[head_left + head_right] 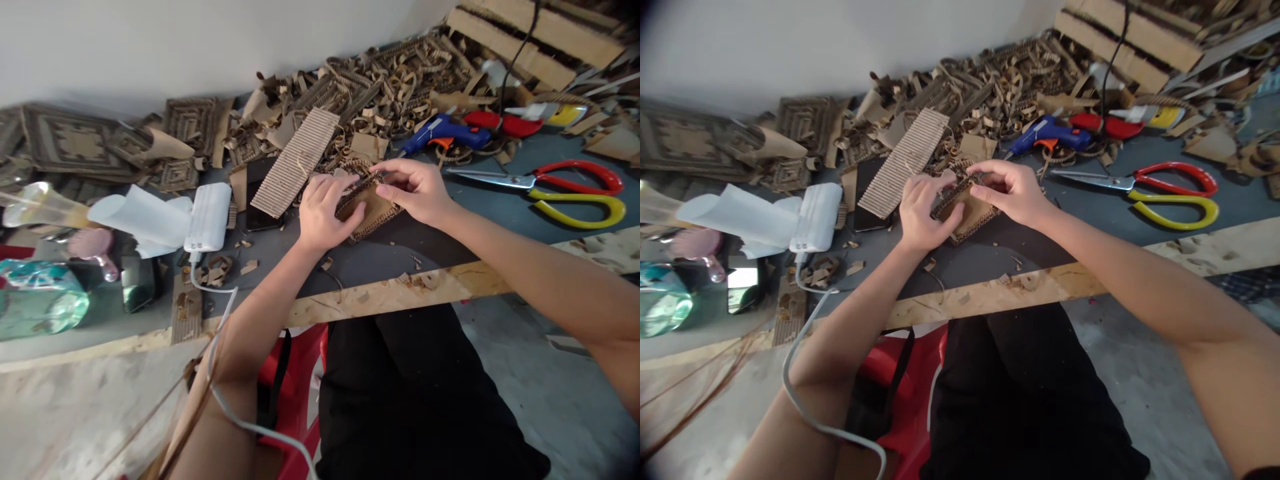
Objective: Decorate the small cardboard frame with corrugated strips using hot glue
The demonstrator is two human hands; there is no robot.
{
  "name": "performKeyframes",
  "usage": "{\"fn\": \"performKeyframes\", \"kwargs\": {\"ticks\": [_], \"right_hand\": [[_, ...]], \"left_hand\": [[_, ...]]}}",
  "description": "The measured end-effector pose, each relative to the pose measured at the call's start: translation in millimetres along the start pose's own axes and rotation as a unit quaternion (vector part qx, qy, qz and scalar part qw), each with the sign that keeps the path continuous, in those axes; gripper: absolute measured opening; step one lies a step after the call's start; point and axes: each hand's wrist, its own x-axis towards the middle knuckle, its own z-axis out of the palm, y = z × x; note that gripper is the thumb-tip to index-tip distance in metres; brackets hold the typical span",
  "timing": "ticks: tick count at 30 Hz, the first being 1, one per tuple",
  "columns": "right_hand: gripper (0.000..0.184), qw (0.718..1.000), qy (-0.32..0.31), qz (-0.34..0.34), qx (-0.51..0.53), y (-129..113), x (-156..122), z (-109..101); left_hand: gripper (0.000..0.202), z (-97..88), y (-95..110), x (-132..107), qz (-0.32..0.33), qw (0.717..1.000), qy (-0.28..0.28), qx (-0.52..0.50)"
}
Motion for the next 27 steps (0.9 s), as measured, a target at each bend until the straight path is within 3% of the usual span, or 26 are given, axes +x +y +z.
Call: {"fn": "performKeyframes", "kwargs": {"ticks": [7,11,16,19,23,27], "right_hand": [[0.049,0.996,-0.038,0.007,0.081,-2,-3,-1],[0.057,0.987,-0.068,0.020,0.141,1,-4,0],[0.043,0.994,-0.016,-0.014,0.104,4,-3,3],[0.040,0.997,0.041,-0.066,0.028,2,-6,2],[0.040,0.993,0.065,-0.099,-0.026,0,-8,0],[0.038,0.994,0.065,-0.083,-0.025,-5,-9,-1]], "left_hand": [[0.023,4.7,4,-4,-0.019,0.997,0.074,-0.013],[0.022,2.5,4,-5,-0.033,0.993,0.116,-0.015],[0.036,0.8,3,-6,-0.054,0.986,0.104,-0.119],[0.058,3.3,1,-7,-0.075,0.955,0.037,-0.285],[0.062,9.6,-4,-4,-0.137,0.882,-0.059,-0.447],[0.063,12.6,-3,-2,-0.192,0.843,-0.060,-0.499]]}}
